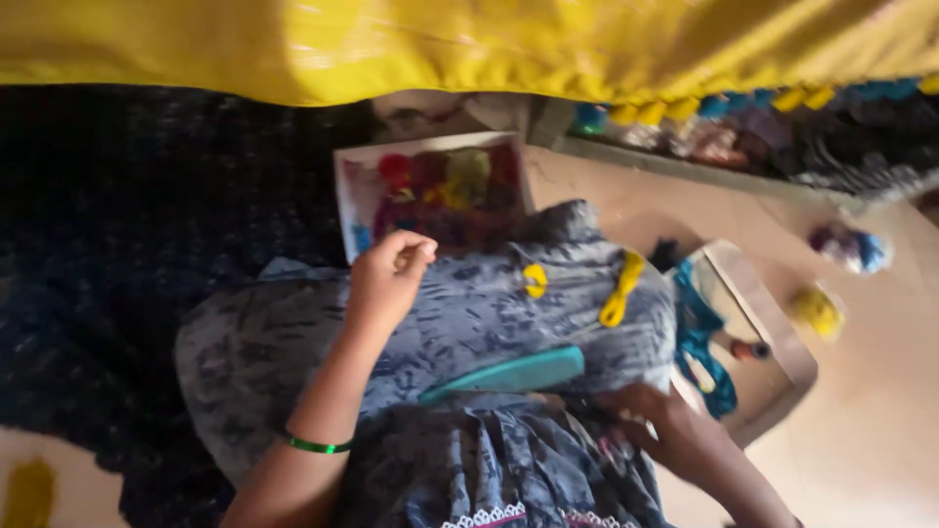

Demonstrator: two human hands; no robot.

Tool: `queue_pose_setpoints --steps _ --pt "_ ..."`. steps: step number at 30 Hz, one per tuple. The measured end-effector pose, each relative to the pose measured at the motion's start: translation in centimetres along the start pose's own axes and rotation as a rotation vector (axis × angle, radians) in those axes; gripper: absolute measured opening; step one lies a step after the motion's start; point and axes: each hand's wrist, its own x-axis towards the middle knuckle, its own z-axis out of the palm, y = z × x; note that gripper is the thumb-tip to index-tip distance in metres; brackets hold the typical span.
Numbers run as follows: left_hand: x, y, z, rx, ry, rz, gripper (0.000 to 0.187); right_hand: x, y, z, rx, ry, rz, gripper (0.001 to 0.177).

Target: Tying and trimming decorative tassels on the edge of a yellow silk-like fabric.

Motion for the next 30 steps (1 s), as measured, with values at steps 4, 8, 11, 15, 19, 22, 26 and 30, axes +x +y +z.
queue_pose_setpoints --steps 4,8,11,15,19,22,26,30 --pt "-2.4 1.3 4.2 0.210 -0.127 0.072 0.013 3.2 -2.0 -0.4 -0.095 0.098 0.396 0.034" --pt "-5.0 0.1 4.8 0.358 -0.216 0.350 0.005 8.4 -3.9 -1.0 -0.128 0.391 0.248 0.024" --pt "-6.0 -0.3 3.7 0.356 -0.190 0.379 0.005 10.4 -3.9 -1.2 -0.143 0.497 0.057 0.022" --pt "-6.0 -1.3 1.8 0.343 -0.162 0.298 0.005 10.2 -1.6 0.3 -0.244 0.318 0.126 0.010" --pt "-5.8 -1.5 1.6 0.344 -0.106 0.318 0.006 9.5 -0.6 0.5 -0.429 0.254 0.030 0.021" --pt "-5.8 -0.2 2.0 0.375 -0.095 0.365 0.004 8.8 -0.4 0.3 -0.415 0.222 0.029 0.026" --pt "-5.4 0.6 3.1 0.307 -0.106 0.382 0.005 8.1 -0.3 -0.8 -0.323 0.298 -0.059 0.026" --pt "-4.9 6.4 4.0 0.051 -0.321 0.576 0.014 9.5 -3.2 -2.1 -0.072 0.500 0.023 0.014"
